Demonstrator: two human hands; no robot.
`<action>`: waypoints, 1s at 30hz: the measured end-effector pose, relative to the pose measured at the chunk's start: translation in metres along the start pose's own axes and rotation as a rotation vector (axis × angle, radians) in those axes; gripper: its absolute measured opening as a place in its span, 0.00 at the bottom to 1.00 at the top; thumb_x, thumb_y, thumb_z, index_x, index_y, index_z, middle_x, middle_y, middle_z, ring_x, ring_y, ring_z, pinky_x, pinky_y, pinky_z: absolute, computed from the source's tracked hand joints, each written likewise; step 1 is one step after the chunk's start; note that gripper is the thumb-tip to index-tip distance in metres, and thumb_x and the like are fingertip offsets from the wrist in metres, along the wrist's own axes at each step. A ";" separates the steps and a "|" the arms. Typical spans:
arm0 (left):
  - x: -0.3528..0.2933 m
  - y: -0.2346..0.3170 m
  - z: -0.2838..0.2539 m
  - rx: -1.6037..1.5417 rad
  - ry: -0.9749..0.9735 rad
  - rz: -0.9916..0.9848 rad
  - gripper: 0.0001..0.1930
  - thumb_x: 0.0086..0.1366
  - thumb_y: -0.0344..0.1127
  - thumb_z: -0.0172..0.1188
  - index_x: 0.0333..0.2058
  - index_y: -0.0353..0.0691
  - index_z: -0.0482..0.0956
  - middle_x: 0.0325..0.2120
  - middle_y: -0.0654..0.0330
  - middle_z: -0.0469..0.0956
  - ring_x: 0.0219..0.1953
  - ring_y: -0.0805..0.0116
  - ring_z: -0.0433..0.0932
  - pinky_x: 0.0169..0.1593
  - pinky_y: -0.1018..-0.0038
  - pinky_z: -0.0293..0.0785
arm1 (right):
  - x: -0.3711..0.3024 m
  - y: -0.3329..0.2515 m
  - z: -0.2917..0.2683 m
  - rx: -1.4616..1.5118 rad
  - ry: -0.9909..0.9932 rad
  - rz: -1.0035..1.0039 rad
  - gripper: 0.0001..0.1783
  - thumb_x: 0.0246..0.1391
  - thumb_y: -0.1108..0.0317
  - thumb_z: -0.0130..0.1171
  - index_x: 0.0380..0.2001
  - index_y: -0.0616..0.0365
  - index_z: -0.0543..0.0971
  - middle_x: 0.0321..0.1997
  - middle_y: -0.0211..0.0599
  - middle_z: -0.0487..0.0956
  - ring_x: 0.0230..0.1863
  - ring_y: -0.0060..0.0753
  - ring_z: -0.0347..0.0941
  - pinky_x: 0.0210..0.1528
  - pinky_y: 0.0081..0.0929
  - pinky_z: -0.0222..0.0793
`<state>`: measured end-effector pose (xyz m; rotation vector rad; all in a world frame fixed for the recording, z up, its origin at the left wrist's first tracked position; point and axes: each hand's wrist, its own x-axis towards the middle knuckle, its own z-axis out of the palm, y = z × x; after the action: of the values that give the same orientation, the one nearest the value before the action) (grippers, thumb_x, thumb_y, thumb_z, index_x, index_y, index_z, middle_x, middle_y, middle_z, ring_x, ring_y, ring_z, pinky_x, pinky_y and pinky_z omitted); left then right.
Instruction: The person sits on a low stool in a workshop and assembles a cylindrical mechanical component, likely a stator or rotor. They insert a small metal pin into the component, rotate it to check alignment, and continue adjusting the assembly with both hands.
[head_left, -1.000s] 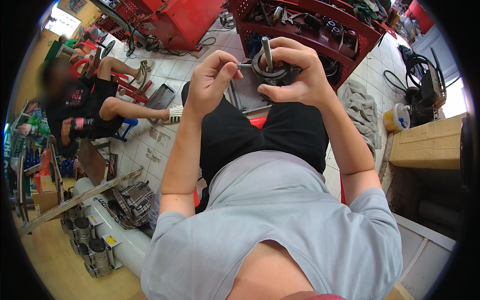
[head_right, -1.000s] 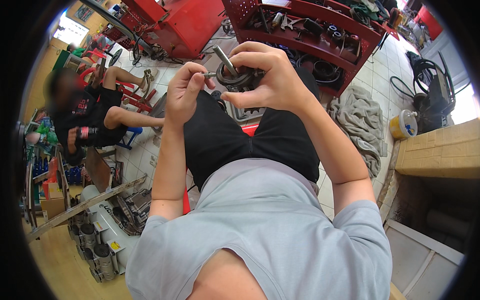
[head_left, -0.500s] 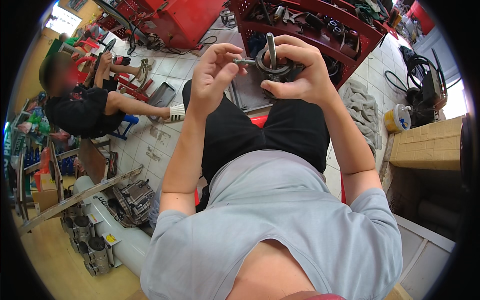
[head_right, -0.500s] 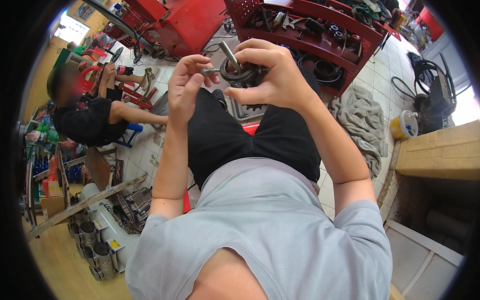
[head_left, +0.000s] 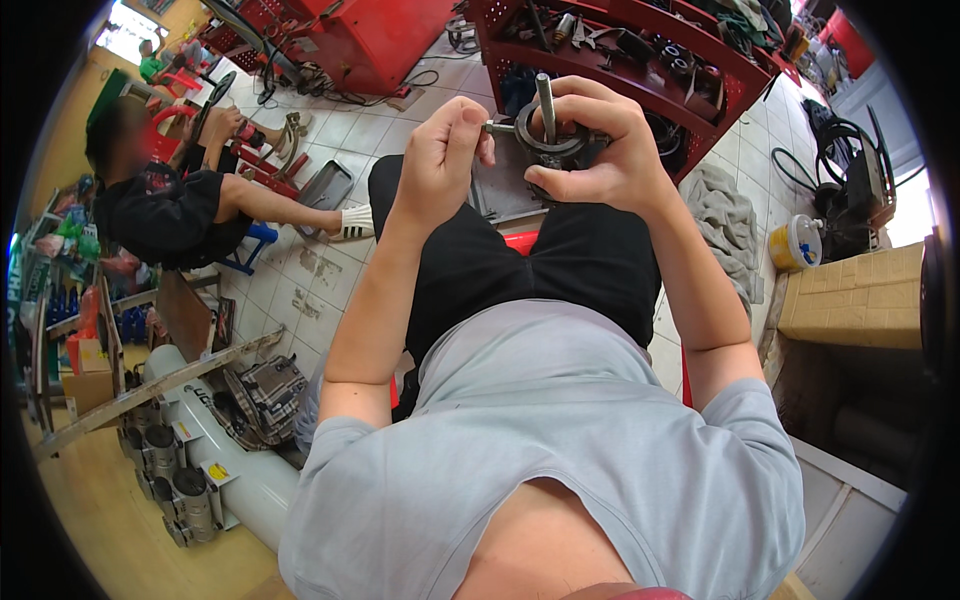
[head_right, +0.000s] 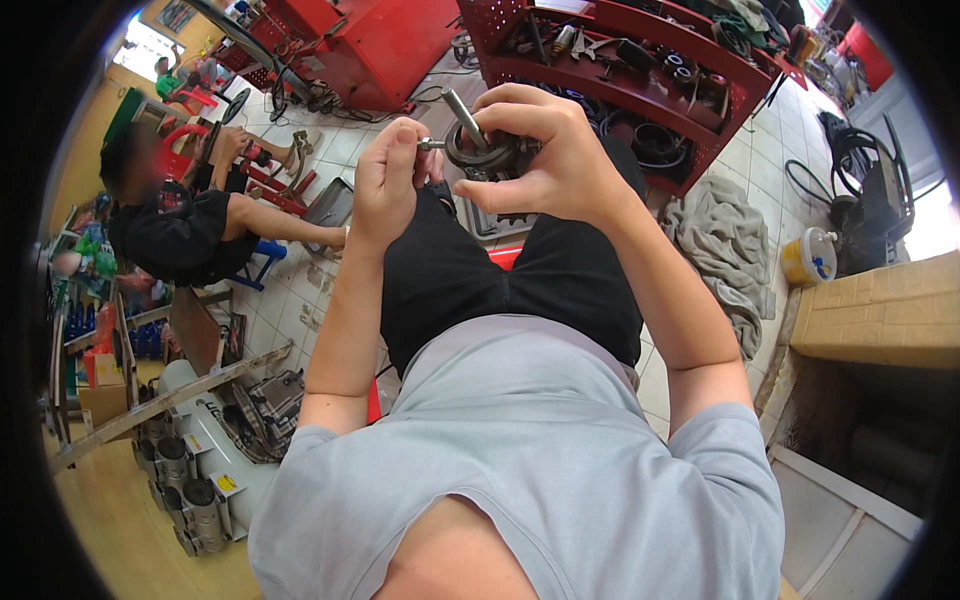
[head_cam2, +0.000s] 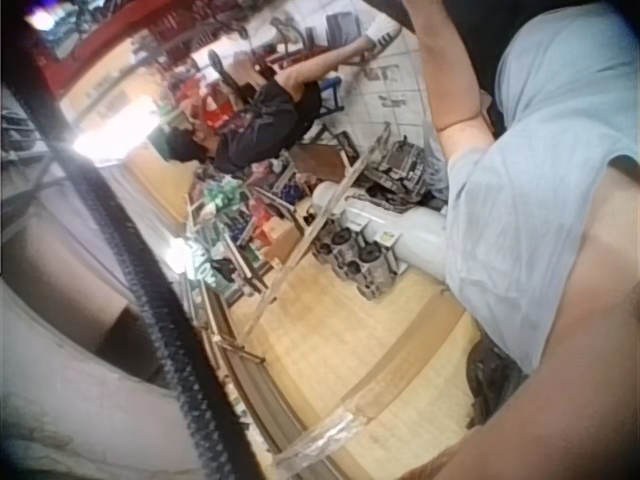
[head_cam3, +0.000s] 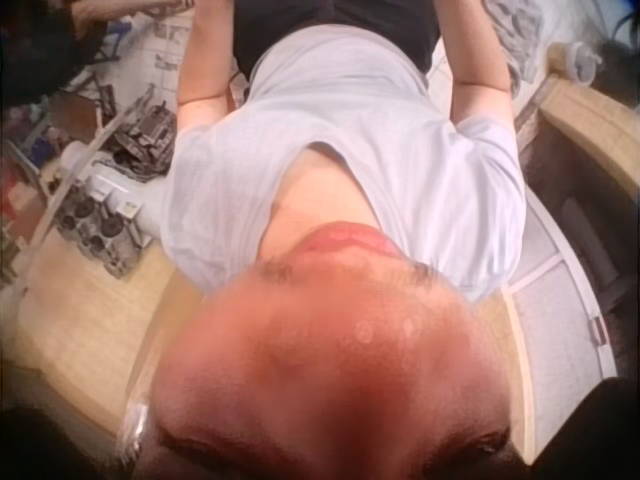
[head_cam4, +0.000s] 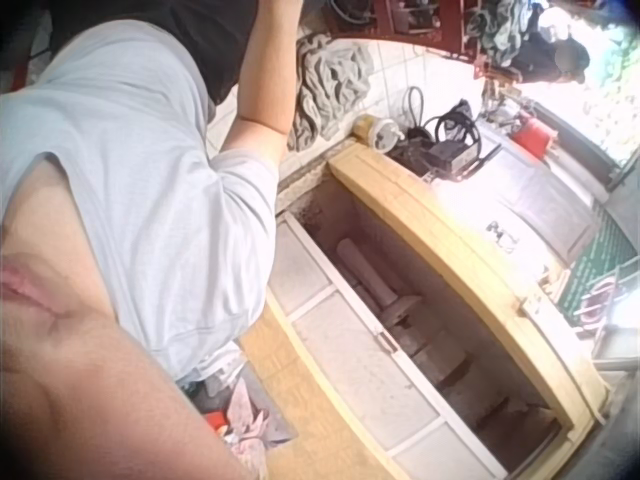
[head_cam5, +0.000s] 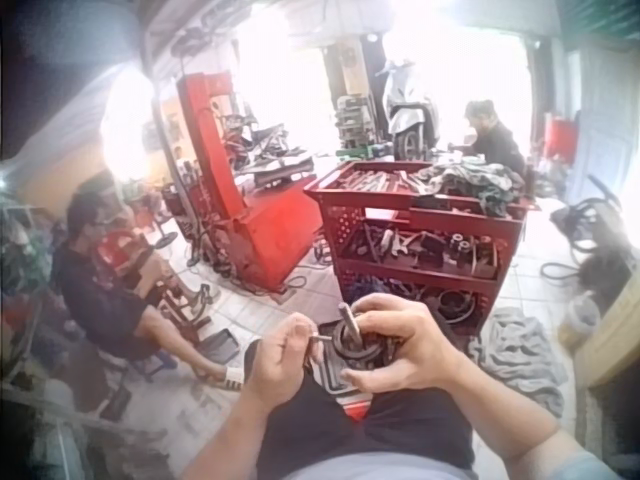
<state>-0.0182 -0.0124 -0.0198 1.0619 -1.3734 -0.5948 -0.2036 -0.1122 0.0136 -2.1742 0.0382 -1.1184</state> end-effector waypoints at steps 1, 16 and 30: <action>-0.001 0.000 0.000 0.004 0.005 -0.023 0.21 0.72 0.49 0.44 0.29 0.36 0.69 0.21 0.65 0.68 0.22 0.79 0.67 0.27 0.82 0.63 | 0.000 0.000 0.000 -0.006 -0.007 -0.001 0.24 0.28 0.64 0.74 0.31 0.65 0.79 0.37 0.39 0.78 0.35 0.32 0.75 0.40 0.24 0.71; 0.001 0.003 -0.010 -0.101 -0.021 0.106 0.14 0.60 0.24 0.62 0.44 0.31 0.73 0.34 0.60 0.77 0.33 0.74 0.77 0.45 0.79 0.74 | 0.002 0.002 -0.002 -0.007 0.017 -0.004 0.21 0.28 0.66 0.73 0.30 0.65 0.79 0.34 0.37 0.77 0.33 0.30 0.74 0.39 0.23 0.71; 0.008 -0.018 -0.008 -0.278 0.133 -0.151 0.17 0.73 0.48 0.41 0.37 0.40 0.69 0.22 0.61 0.75 0.23 0.74 0.75 0.27 0.82 0.67 | 0.000 0.002 -0.001 -0.010 0.012 0.006 0.22 0.30 0.65 0.73 0.31 0.64 0.79 0.34 0.37 0.77 0.33 0.30 0.74 0.39 0.22 0.70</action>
<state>-0.0046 -0.0253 -0.0304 0.9650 -1.0655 -0.7873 -0.2041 -0.1144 0.0131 -2.1743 0.0559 -1.1298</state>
